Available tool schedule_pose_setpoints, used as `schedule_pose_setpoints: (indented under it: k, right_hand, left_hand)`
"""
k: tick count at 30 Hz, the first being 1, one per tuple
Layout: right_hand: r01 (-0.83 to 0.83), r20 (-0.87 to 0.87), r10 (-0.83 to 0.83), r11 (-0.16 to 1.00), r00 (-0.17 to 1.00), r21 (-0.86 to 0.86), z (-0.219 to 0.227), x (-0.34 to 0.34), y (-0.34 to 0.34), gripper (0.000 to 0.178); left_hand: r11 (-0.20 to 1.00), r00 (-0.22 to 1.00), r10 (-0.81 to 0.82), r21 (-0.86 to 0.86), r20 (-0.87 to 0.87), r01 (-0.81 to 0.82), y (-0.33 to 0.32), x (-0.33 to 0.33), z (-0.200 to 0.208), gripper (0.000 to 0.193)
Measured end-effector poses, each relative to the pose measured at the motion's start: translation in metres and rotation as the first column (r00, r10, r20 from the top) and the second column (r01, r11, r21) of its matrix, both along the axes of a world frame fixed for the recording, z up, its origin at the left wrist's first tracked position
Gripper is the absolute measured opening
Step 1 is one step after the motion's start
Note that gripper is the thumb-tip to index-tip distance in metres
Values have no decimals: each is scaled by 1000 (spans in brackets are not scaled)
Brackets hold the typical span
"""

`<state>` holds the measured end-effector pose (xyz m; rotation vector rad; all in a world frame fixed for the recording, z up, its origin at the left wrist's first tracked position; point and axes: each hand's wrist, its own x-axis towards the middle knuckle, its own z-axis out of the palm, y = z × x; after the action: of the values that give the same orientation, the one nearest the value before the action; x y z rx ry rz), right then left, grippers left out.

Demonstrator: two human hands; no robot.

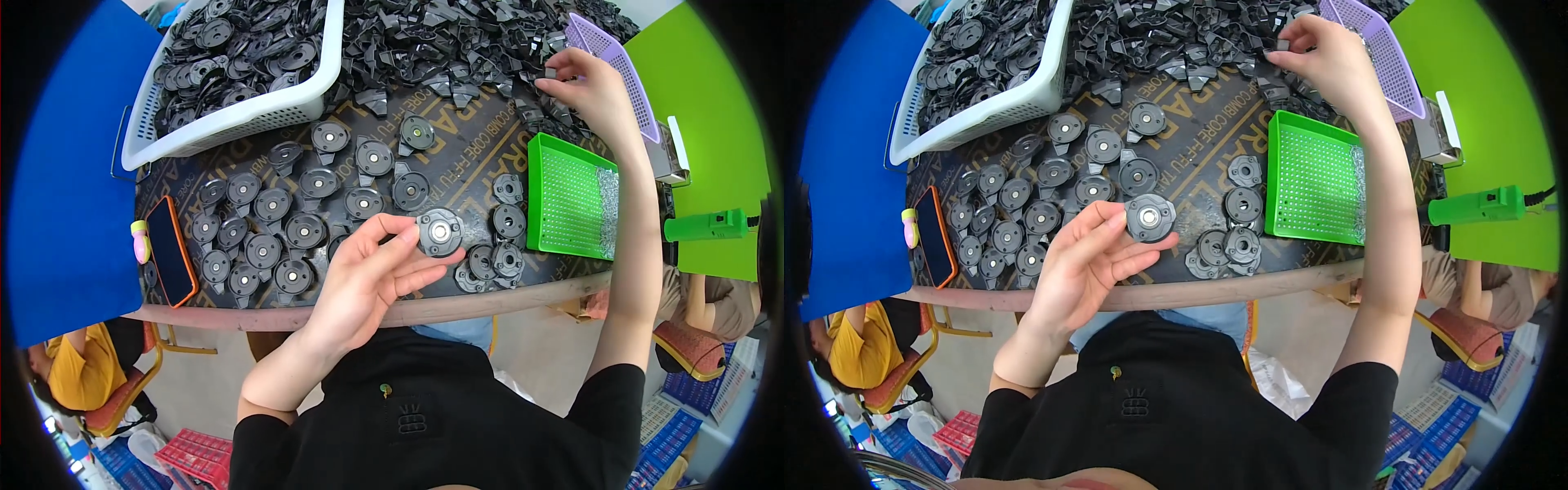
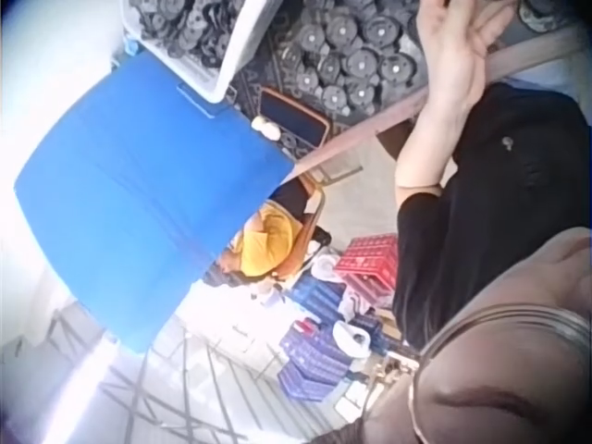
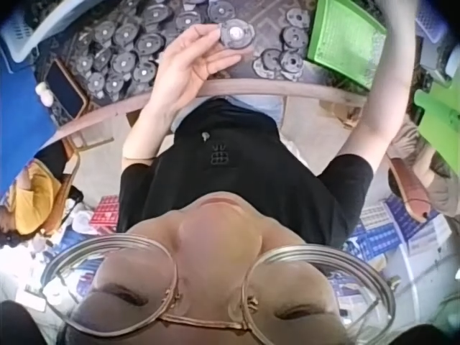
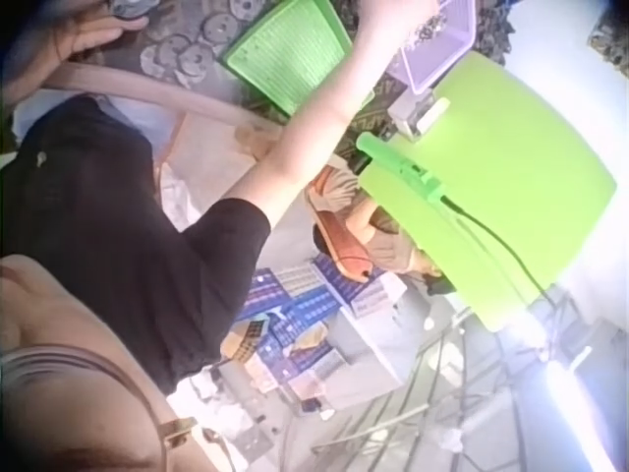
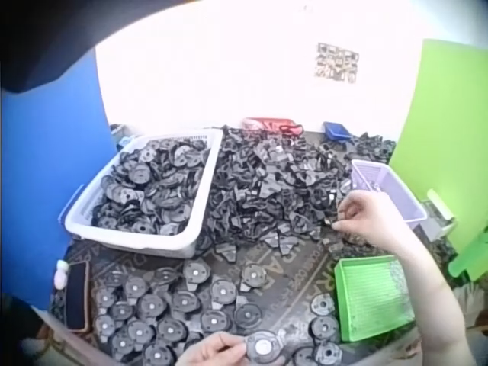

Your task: The person inserts small metal pins into black circular plastic components by hand at a factory workbench.

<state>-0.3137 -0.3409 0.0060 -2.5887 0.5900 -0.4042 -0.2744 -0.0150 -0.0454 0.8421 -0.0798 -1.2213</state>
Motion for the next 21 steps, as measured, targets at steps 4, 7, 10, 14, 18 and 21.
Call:
schedule_pose_setpoints:
  k: [4, 7, 10, 14, 18, 21]
  right_hand:
    - [-382, 396, 117, 601, 911, 702, 1, -37, 92, 30]
    - [-518, 395, 390, 802, 832, 299, -22, -51, 133, 32]
    - [-446, 403, 298, 826, 865, 346, -38, -61, 139, 33]
    - [-395, 358, 280, 865, 891, 308, -44, -68, 139, 31]
    - [-384, 339, 273, 863, 901, 328, -42, -69, 141, 30]
    - [-388, 314, 264, 806, 912, 447, -43, -70, 141, 29]
  left_hand:
    - [1000, 1000, -3, 10, -6, 3, -5, 0, -3, 20]
    - [999, 999, 29, -17, -31, -29, -8, -5, -5, 23]
    - [998, 999, 18, -56, -38, -20, -10, -6, -4, 23]
    - [999, 1000, 22, -27, -14, -23, -9, -7, 0, 23]
    - [999, 1000, 8, -36, -18, -8, -8, -8, -2, 23]
    - [999, 999, -8, -38, -54, 6, -7, -5, 2, 26]
